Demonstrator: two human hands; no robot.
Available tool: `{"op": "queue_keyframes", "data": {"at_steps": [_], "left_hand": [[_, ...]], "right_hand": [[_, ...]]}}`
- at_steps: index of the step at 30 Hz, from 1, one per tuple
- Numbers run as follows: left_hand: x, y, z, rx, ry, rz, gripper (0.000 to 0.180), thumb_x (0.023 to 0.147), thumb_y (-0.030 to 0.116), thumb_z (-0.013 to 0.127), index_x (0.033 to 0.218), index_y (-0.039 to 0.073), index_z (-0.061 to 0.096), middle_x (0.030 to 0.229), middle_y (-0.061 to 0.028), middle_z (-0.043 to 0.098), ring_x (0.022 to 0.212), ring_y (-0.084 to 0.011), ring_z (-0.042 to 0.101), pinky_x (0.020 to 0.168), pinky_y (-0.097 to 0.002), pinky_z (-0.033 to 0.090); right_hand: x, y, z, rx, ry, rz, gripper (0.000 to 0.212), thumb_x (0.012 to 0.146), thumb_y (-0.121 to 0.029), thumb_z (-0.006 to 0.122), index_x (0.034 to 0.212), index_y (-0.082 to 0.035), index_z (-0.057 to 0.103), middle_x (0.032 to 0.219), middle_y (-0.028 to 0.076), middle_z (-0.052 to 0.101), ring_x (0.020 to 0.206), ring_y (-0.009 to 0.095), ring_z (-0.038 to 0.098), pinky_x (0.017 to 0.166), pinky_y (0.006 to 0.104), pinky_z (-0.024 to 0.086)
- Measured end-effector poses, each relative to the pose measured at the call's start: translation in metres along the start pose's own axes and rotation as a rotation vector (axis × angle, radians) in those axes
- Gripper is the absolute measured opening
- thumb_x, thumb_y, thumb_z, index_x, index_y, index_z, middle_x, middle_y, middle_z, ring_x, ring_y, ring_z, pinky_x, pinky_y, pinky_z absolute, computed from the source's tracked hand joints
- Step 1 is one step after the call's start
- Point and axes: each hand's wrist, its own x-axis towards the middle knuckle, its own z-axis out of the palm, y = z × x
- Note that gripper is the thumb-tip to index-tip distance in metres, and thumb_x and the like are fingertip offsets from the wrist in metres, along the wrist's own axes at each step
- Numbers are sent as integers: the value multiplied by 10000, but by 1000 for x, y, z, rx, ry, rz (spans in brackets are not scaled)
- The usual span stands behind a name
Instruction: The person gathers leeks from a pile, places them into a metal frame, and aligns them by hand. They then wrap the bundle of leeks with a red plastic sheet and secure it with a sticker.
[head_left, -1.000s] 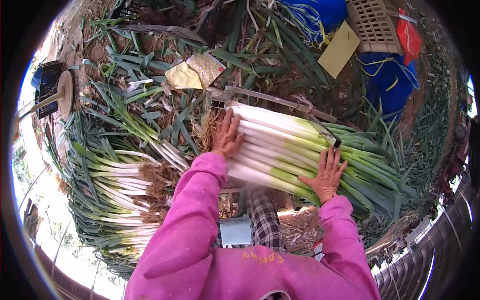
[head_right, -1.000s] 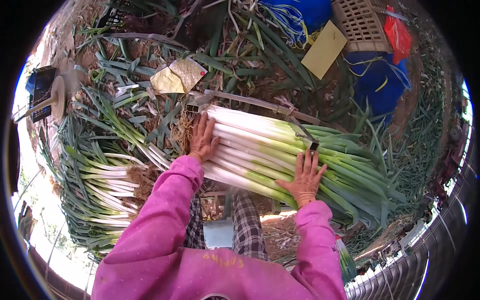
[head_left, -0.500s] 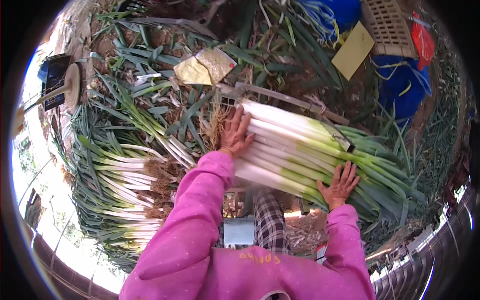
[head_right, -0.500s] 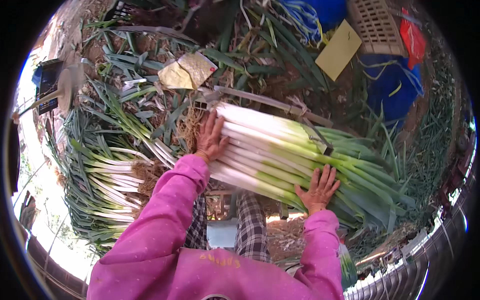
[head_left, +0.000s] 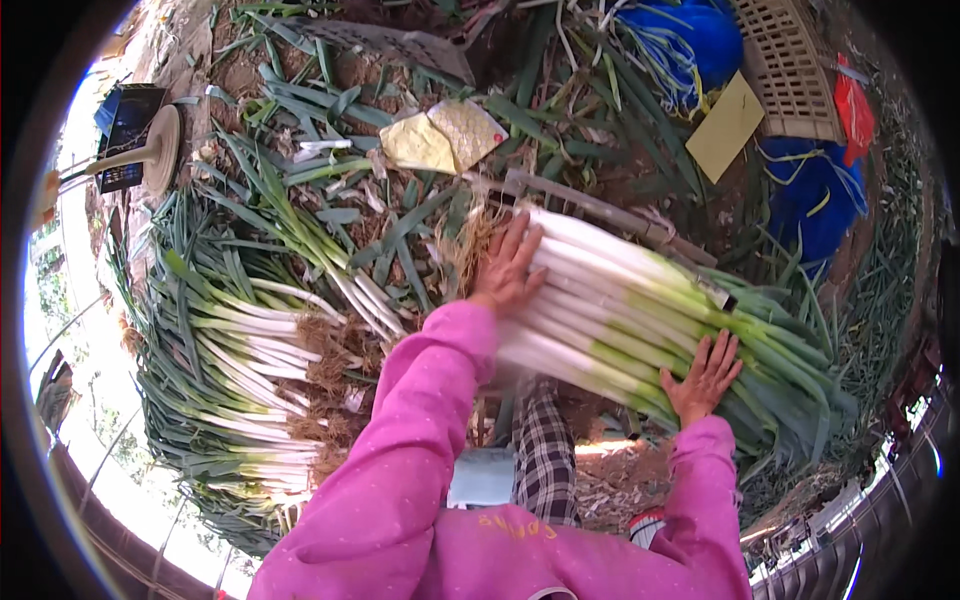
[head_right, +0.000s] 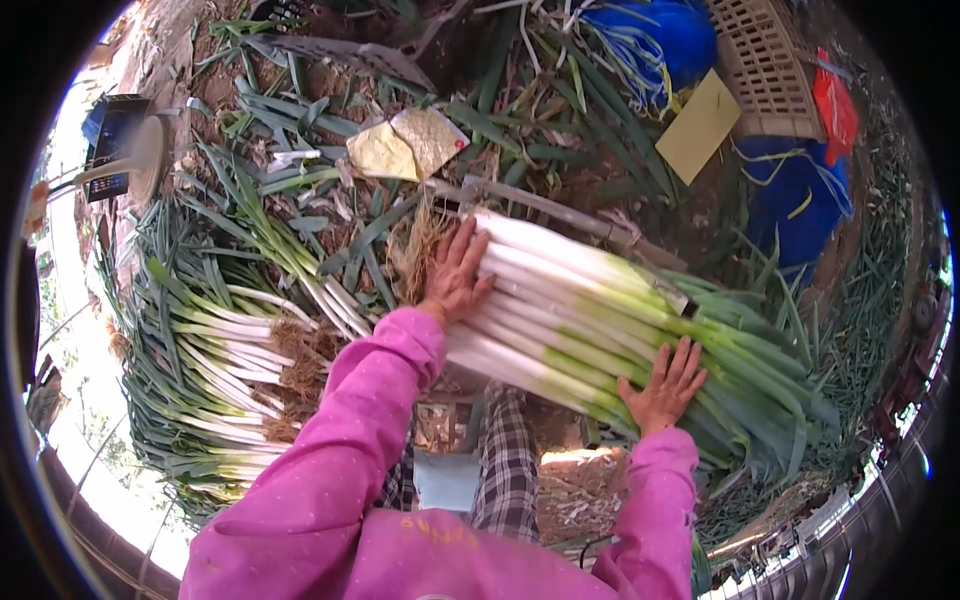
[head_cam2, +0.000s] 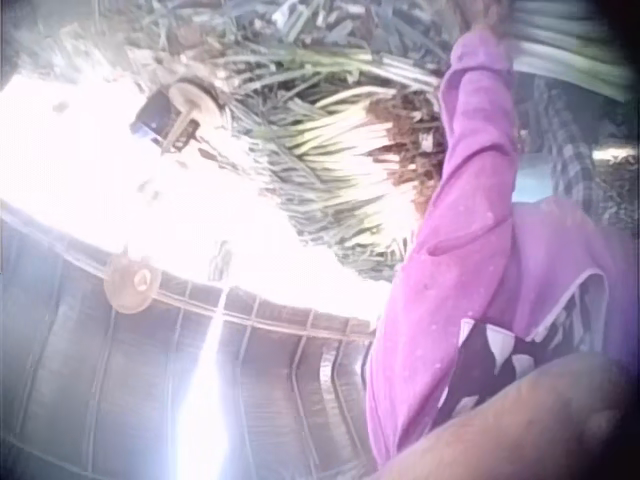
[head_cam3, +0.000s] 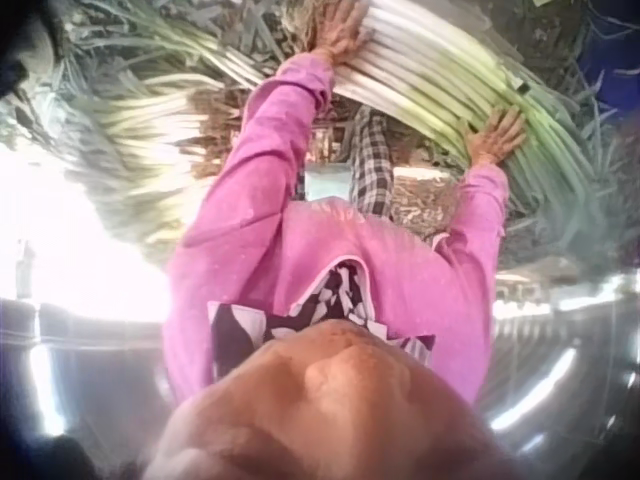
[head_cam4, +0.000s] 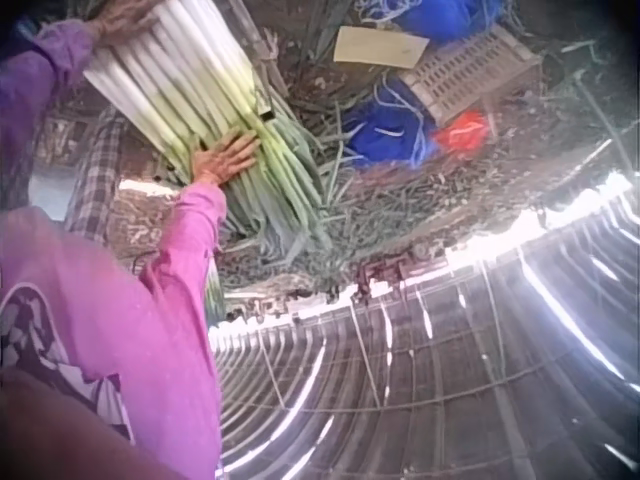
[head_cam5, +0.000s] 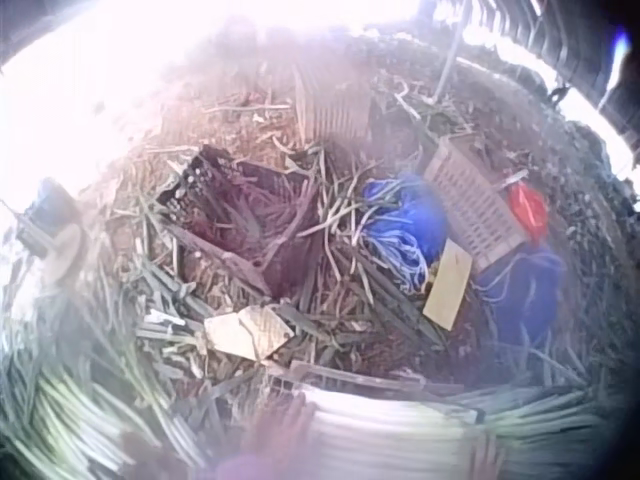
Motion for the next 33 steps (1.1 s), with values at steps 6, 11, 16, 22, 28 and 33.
{"op": "queue_keyframes", "data": {"at_steps": [6,11,16,22,28,33], "left_hand": [[-36,33,-24,48,71,-159,699,867,312,593,1438,17,320,1547,-192,198,1401,-432,218,1127,-485,254],[-106,76,-24,64,94,-221,707,875,227,600,1433,-51,267,1520,-257,220,1402,-455,198,1144,-496,209],[-83,60,-21,50,107,-131,705,879,215,583,1448,-35,250,1528,-252,206,1405,-453,194,1149,-488,200],[-62,26,12,158,14,-364,772,887,384,518,1507,79,173,1574,-171,114,1423,-399,170,1162,-459,187],[-70,14,27,204,141,-252,827,840,395,560,1495,57,185,1561,-183,156,1405,-407,205,1135,-479,224],[-65,19,25,165,91,-330,826,840,408,558,1498,66,193,1571,-156,146,1398,-401,227,1116,-498,249]], "right_hand": [[2,-1,2,28,29,-4,1010,662,-554,715,1445,-139,231,1552,173,175,1424,390,170,1112,593,118],[0,3,5,32,61,-8,1015,665,-566,706,1452,-140,227,1554,164,168,1428,383,158,1113,595,112],[-3,7,10,31,39,6,1019,662,-582,699,1452,-137,233,1555,160,171,1434,374,144,1116,593,106],[-1,1,9,65,86,-18,1070,631,-580,725,1458,-129,219,1547,162,194,1424,394,172,1111,602,115],[0,0,6,39,78,-5,1051,631,-566,725,1449,-106,250,1540,176,201,1425,400,157,1109,610,107],[1,1,4,0,72,-10,1062,630,-544,727,1457,-82,247,1548,186,177,1431,400,137,1114,605,94]]}}
